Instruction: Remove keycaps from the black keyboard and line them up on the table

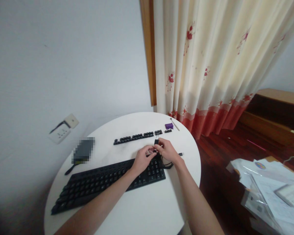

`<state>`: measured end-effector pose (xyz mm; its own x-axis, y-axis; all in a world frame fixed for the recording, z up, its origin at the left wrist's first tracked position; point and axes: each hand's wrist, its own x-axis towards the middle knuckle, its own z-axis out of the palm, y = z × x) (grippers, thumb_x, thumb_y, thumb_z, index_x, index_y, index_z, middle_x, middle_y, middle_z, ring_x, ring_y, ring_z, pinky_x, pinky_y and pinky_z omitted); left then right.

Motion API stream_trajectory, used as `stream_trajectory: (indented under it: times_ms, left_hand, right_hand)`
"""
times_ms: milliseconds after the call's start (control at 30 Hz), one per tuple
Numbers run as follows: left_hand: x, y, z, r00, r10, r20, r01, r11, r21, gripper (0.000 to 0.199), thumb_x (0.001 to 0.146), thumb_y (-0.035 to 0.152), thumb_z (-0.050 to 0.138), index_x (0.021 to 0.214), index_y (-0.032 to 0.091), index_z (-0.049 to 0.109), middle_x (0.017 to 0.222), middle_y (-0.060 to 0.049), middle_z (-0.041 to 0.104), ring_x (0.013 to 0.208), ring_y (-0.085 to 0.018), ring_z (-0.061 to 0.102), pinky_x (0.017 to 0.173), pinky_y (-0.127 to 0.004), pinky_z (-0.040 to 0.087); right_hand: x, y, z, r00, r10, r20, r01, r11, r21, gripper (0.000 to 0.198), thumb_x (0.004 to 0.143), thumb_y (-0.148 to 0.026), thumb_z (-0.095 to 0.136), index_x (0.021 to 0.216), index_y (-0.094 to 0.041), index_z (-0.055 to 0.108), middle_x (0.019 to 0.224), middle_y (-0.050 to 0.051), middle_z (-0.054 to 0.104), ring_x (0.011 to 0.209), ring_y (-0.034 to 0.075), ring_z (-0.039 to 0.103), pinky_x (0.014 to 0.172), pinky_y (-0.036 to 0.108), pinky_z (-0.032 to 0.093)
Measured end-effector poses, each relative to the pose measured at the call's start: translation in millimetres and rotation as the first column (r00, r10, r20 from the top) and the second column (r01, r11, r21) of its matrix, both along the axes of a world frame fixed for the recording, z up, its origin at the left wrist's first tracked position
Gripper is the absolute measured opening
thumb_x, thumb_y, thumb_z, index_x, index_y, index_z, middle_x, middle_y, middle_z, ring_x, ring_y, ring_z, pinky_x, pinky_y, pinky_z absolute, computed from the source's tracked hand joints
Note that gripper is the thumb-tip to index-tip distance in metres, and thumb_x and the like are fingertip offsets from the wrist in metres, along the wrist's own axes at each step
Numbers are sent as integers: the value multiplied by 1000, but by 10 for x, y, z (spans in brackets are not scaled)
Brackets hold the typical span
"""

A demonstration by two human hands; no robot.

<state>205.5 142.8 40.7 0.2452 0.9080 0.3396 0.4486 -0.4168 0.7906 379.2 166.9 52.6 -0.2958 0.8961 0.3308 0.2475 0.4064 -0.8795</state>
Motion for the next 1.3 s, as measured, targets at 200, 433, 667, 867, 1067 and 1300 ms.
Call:
stream_trajectory:
  times_ms: [200,433,667,867,1067,1300]
  left_hand:
    - [-10,-53,-22,993,70,-99,-51,981,186,17,86,13,63,98,21,57,98,-3,61,97,-19,58,89,-35,49]
    - [-16,-115,128,936,50,-349,80,934,348,19,93,16,56,109,23,62,103,-6,60,102,-24,53,94,-43,47]
    - [-34,-116,197,968,111,-225,-22,930,366,16,89,20,64,103,26,68,107,-6,59,104,-24,52,95,-42,47]
    - [172,401,366,938,261,-229,-169,919,357,12,78,27,77,89,28,75,116,-5,55,106,-26,48,99,-45,40]
    - [937,973,186,872,93,-481,2,981,194,10,72,30,82,81,28,77,129,-5,50,121,-32,38,96,-48,34]
    - [1358,1481,73,813,84,-577,-7,991,134,11,77,34,75,84,27,78,130,-7,48,120,-32,35,97,-48,31]
  right_hand:
    - [-70,-23,-14,999,-29,31,30,999,-14,21,93,-41,51,86,-21,50,71,0,62,62,16,57,60,27,44]
    - [-75,-29,9,1000,-24,7,24,999,25,20,93,-39,51,83,-22,48,66,-2,56,58,15,52,56,26,41]
    - [-112,-6,22,991,-97,-93,100,995,30,23,91,-41,52,77,-23,47,63,-1,55,56,15,53,55,27,42]
    - [132,95,110,601,-623,-502,678,729,-92,23,94,-42,45,87,-21,47,72,4,65,53,13,55,53,26,45]
    - [382,154,114,358,-732,-579,842,521,-138,24,95,-44,40,86,-22,43,74,5,65,52,12,52,54,25,44]
    - [366,162,97,397,-717,-573,849,524,-67,27,97,-47,37,86,-23,44,75,5,65,55,15,51,57,28,43]
